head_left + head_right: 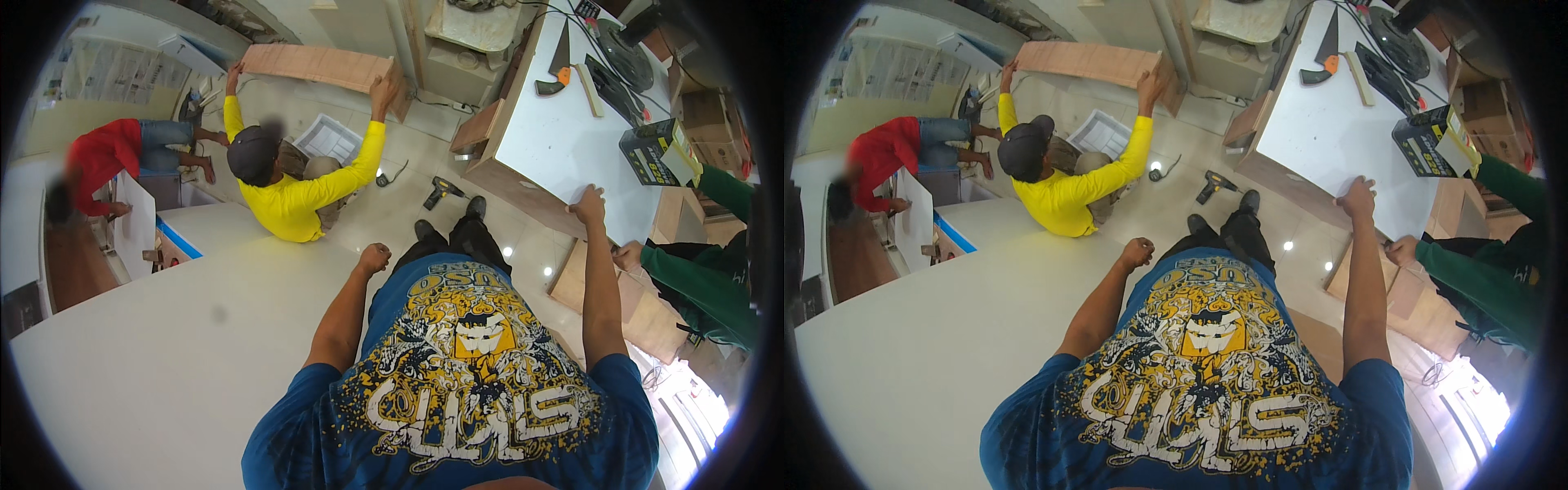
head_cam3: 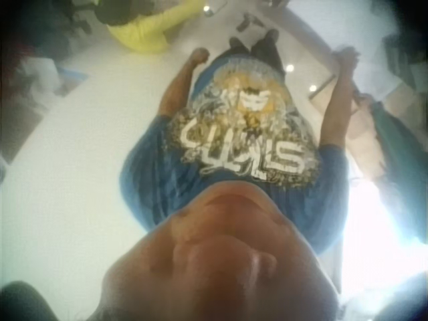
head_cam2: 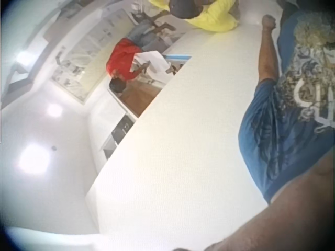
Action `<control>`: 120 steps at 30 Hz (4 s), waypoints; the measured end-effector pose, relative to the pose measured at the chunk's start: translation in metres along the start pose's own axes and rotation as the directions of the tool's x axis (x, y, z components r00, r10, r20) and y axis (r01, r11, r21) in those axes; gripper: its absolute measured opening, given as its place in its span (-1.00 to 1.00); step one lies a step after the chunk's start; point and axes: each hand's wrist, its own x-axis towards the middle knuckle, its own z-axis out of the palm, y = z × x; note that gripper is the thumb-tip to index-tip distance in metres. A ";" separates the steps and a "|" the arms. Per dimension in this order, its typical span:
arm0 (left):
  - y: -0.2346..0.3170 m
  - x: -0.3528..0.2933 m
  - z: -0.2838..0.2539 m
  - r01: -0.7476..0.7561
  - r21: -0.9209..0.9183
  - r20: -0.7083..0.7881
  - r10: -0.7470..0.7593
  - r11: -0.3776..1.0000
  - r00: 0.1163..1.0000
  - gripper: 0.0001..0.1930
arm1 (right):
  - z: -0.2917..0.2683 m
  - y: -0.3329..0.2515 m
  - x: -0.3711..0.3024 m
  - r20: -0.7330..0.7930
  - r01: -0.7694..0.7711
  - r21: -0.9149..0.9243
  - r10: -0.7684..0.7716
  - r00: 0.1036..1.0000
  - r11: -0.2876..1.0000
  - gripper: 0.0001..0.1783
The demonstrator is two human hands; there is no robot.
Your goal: The person assists in assembling a wooden box by holding pieces in place while another person uses a power drill to secure them. The person also uses a utility knife to cut a white board and positions wooden panels for assembly.
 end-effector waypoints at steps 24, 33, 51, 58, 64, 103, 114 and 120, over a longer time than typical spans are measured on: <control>0.002 0.000 0.007 -0.027 0.027 0.010 0.027 0.999 1.000 -0.78 | -0.009 -0.007 -0.007 0.033 0.012 -0.025 -0.011 0.999 1.000 0.12; 0.001 0.000 0.008 0.006 0.028 0.016 -0.006 1.000 1.000 -0.77 | -0.012 -0.007 -0.004 0.100 -0.003 0.005 0.003 0.995 1.000 0.13; 0.001 -0.001 0.006 -0.006 0.054 0.017 0.005 0.999 1.000 -0.75 | -0.009 -0.006 -0.007 0.058 0.015 0.001 -0.015 0.998 1.000 0.13; 0.001 0.003 0.008 -0.007 0.032 0.014 0.007 0.999 1.000 -0.75 | -0.009 -0.003 -0.005 0.083 0.002 -0.016 0.000 0.997 1.000 0.19; -0.001 0.003 0.014 0.001 -0.019 0.025 0.000 1.000 1.000 -0.77 | -0.015 -0.009 -0.002 0.126 -0.018 0.009 0.016 0.992 1.000 0.12; -0.002 0.004 0.011 0.016 0.000 0.016 -0.016 1.000 1.000 -0.73 | -0.005 -0.001 0.000 0.085 0.018 0.024 -0.020 0.996 1.000 0.17; -0.015 0.010 0.019 -0.006 -0.021 0.004 0.006 1.000 1.000 -0.75 | -0.004 -0.001 -0.001 0.067 -0.004 -0.006 0.004 0.998 1.000 0.15; -0.013 0.010 0.022 -0.014 0.003 0.031 0.014 1.000 0.999 -0.73 | 0.002 0.000 -0.004 0.014 0.002 0.007 -0.002 1.000 1.000 0.18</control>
